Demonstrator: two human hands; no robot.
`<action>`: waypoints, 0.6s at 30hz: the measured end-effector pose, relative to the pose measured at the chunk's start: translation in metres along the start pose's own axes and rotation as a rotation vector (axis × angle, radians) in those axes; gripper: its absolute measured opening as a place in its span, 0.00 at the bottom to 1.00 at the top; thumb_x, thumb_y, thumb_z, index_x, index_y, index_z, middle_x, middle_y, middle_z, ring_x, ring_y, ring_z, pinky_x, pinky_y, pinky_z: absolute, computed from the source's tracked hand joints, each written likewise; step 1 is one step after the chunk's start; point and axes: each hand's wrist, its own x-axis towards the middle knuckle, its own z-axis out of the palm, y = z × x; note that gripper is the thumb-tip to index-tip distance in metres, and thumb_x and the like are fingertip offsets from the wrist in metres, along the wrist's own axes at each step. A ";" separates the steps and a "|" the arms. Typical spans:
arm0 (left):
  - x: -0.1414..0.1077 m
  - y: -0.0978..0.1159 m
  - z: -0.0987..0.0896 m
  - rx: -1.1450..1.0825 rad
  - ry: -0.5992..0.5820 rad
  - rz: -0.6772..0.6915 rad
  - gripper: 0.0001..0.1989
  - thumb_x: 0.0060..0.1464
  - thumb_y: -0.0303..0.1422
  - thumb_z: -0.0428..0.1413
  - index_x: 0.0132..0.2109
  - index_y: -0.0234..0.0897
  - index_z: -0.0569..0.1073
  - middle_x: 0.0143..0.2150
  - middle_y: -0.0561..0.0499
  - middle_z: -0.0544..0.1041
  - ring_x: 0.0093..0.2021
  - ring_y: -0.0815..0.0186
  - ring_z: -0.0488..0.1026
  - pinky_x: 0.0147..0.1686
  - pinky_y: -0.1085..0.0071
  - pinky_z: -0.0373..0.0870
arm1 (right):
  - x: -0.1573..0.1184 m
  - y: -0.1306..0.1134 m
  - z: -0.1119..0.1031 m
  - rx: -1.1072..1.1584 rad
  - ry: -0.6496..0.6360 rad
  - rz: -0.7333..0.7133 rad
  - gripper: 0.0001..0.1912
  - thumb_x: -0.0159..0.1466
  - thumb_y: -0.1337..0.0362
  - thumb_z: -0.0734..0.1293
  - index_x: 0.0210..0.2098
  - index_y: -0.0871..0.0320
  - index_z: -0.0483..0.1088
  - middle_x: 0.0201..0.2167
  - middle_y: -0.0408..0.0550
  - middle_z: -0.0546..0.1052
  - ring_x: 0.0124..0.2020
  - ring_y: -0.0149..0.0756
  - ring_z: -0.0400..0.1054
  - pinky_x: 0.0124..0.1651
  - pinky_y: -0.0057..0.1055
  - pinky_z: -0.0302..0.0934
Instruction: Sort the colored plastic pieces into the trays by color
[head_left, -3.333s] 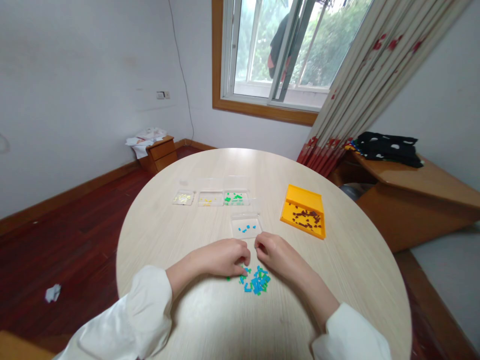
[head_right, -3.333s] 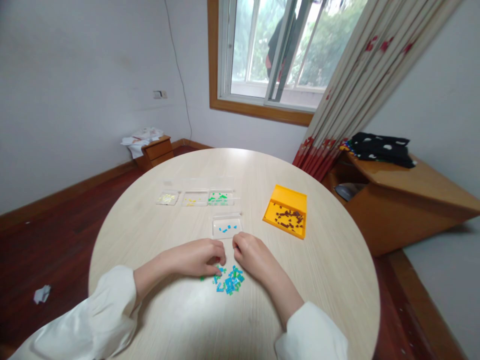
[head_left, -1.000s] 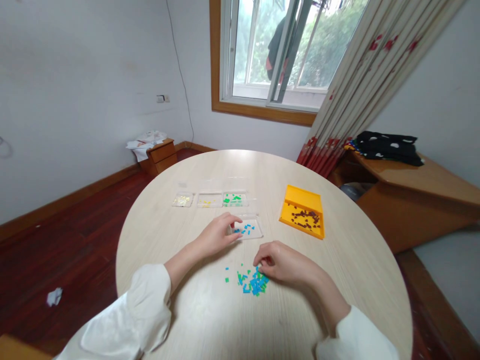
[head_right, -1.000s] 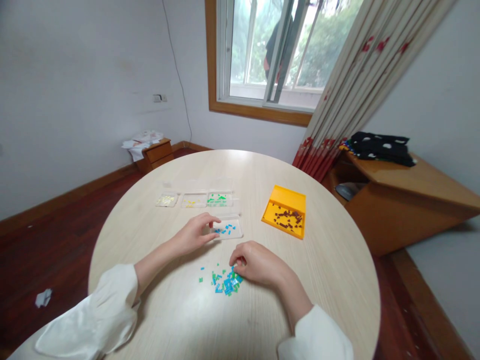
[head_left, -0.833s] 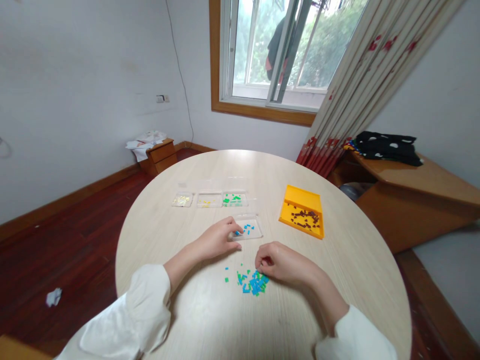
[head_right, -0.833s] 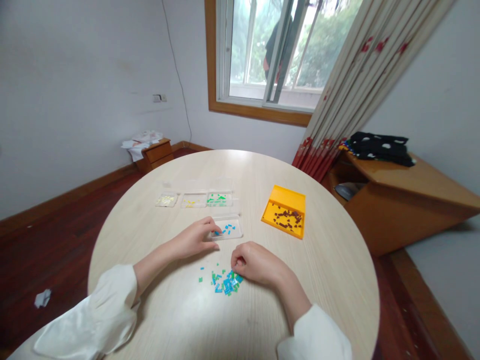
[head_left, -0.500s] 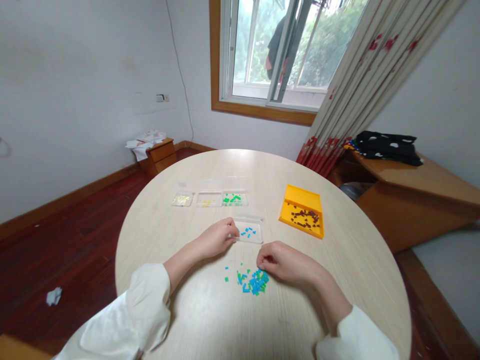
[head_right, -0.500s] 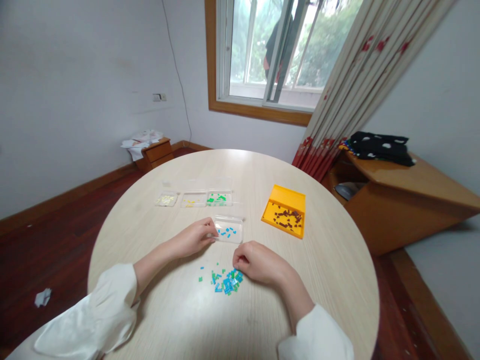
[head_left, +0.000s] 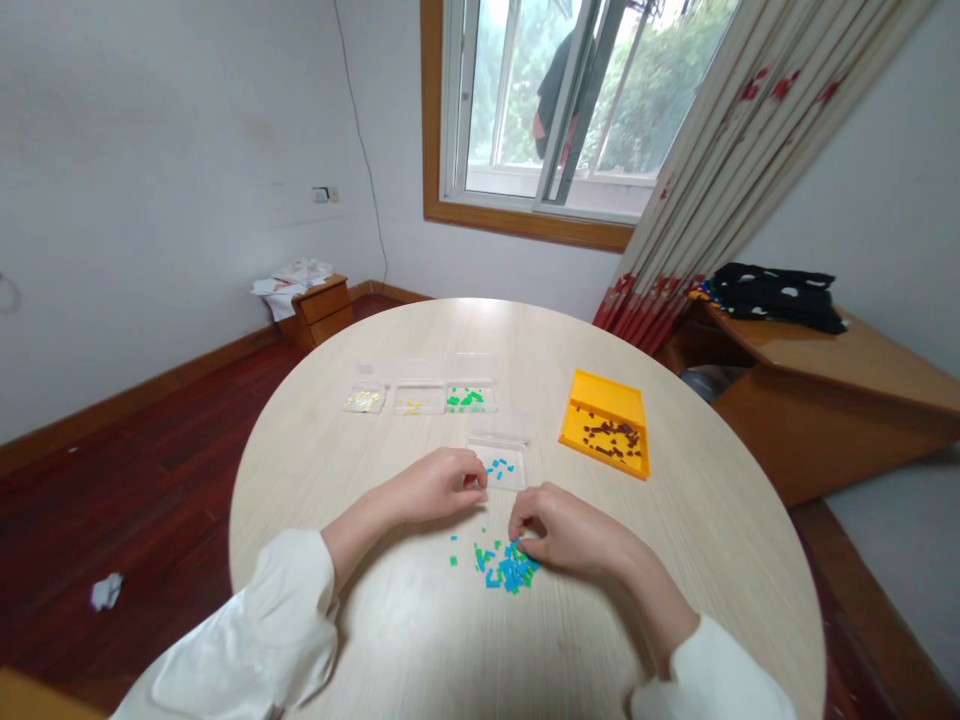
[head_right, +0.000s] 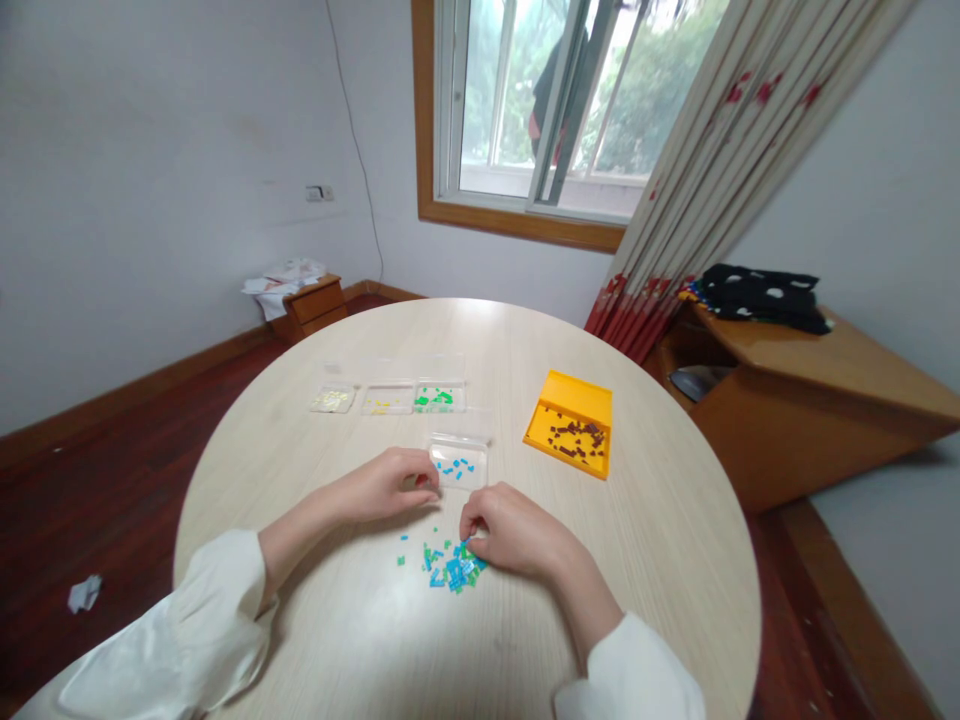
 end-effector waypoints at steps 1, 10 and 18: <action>-0.001 0.001 -0.001 -0.020 -0.035 -0.023 0.03 0.51 0.27 0.54 0.30 0.33 0.72 0.25 0.55 0.67 0.27 0.72 0.61 0.29 0.76 0.58 | 0.000 -0.001 0.000 -0.007 0.000 0.005 0.12 0.50 0.75 0.63 0.29 0.59 0.77 0.27 0.46 0.77 0.29 0.31 0.66 0.33 0.25 0.57; -0.012 0.009 -0.018 -0.114 -0.271 -0.179 0.04 0.47 0.28 0.56 0.26 0.33 0.70 0.20 0.59 0.61 0.21 0.75 0.56 0.22 0.77 0.51 | 0.002 -0.009 0.001 -0.071 0.033 -0.014 0.09 0.49 0.76 0.61 0.21 0.61 0.72 0.20 0.44 0.72 0.23 0.28 0.61 0.29 0.24 0.53; -0.013 0.002 -0.018 -0.026 -0.368 -0.185 0.04 0.45 0.28 0.58 0.26 0.33 0.71 0.19 0.58 0.64 0.20 0.76 0.59 0.21 0.77 0.52 | 0.002 -0.004 -0.001 0.059 0.166 0.019 0.09 0.51 0.75 0.62 0.24 0.61 0.73 0.24 0.45 0.74 0.27 0.29 0.65 0.31 0.23 0.55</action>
